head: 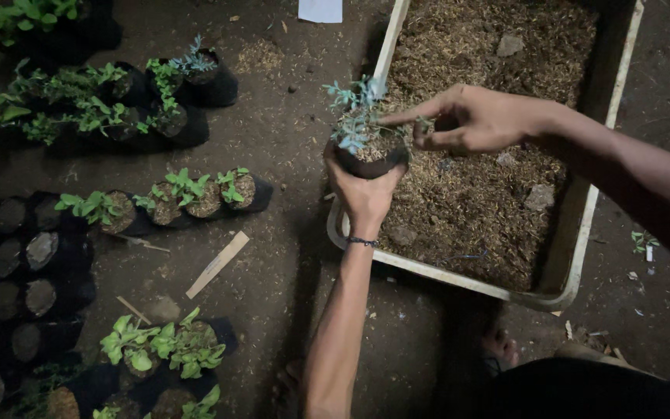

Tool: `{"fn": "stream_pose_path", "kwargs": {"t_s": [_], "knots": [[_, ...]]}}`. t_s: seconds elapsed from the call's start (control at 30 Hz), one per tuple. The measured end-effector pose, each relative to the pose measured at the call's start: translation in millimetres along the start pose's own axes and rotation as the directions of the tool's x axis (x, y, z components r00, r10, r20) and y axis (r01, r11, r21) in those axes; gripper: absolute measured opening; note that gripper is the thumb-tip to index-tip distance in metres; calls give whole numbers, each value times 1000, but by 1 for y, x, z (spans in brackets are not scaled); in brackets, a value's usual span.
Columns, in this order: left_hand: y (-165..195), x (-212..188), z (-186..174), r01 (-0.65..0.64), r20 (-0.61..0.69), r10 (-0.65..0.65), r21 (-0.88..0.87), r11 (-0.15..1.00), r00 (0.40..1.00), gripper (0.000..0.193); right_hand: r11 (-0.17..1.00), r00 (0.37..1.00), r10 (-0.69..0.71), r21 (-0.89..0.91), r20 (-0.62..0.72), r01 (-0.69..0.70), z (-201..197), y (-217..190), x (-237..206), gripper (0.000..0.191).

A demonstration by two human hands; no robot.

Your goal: The person sits on the ground in a plant nursery and fills black plastic seedling bags with soil by hand, scooping soil from a large tray and pressing it around seedlings. They place the filled bags in rows on the ground with other potted seedlings, repeating the process for several bags.

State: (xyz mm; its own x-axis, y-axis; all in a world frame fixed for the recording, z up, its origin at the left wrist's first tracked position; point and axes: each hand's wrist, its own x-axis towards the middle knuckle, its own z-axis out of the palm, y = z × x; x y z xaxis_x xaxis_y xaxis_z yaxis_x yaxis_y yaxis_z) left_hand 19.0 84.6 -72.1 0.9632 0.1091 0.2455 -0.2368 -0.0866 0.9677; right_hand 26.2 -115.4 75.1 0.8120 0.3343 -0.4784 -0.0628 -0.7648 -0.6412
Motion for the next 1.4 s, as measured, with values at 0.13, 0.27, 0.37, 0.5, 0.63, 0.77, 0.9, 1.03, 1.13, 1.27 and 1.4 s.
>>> {"fn": "stream_pose_path", "kwargs": {"t_s": [0.13,0.27,0.37,0.5,0.63,0.77,0.9,1.03,1.13,1.27,1.4], "knots": [[-6,-1,0,3,-2,-3,-38,999,1000,104,1000,997,-19,7,-75,20,-2,0,-5,44],[-15,-1,-4,30,-2,-30,-50,998,1000,106,997,974,-66,-62,-217,54,-3,11,4,50],[-15,4,-10,53,4,-53,-164,985,999,98,907,853,-419,-97,-311,410,1,14,15,60],[-9,10,-16,-140,-151,126,-86,986,980,107,995,980,-87,-64,-180,76,38,1,41,98],[-6,12,-27,-171,-253,162,-12,985,954,98,989,962,-138,-82,-234,122,69,-19,68,92],[-11,15,-51,-185,-262,212,122,975,941,99,953,847,-302,-127,-438,274,88,-22,101,131],[-14,-3,-54,-62,-228,65,19,998,971,123,973,960,-229,-12,-163,230,73,5,134,85],[-28,-50,-48,-3,-152,25,143,990,988,121,997,998,57,-42,-13,-57,56,39,179,56],[-47,-74,-47,-27,-110,50,196,980,993,88,976,988,114,172,100,-130,77,46,200,60],[-60,-80,-41,-117,102,85,367,923,991,58,997,918,-38,72,395,11,113,-13,214,71],[-62,-81,-46,-58,143,17,283,957,990,57,919,908,-390,132,155,372,206,-129,223,95]]}}
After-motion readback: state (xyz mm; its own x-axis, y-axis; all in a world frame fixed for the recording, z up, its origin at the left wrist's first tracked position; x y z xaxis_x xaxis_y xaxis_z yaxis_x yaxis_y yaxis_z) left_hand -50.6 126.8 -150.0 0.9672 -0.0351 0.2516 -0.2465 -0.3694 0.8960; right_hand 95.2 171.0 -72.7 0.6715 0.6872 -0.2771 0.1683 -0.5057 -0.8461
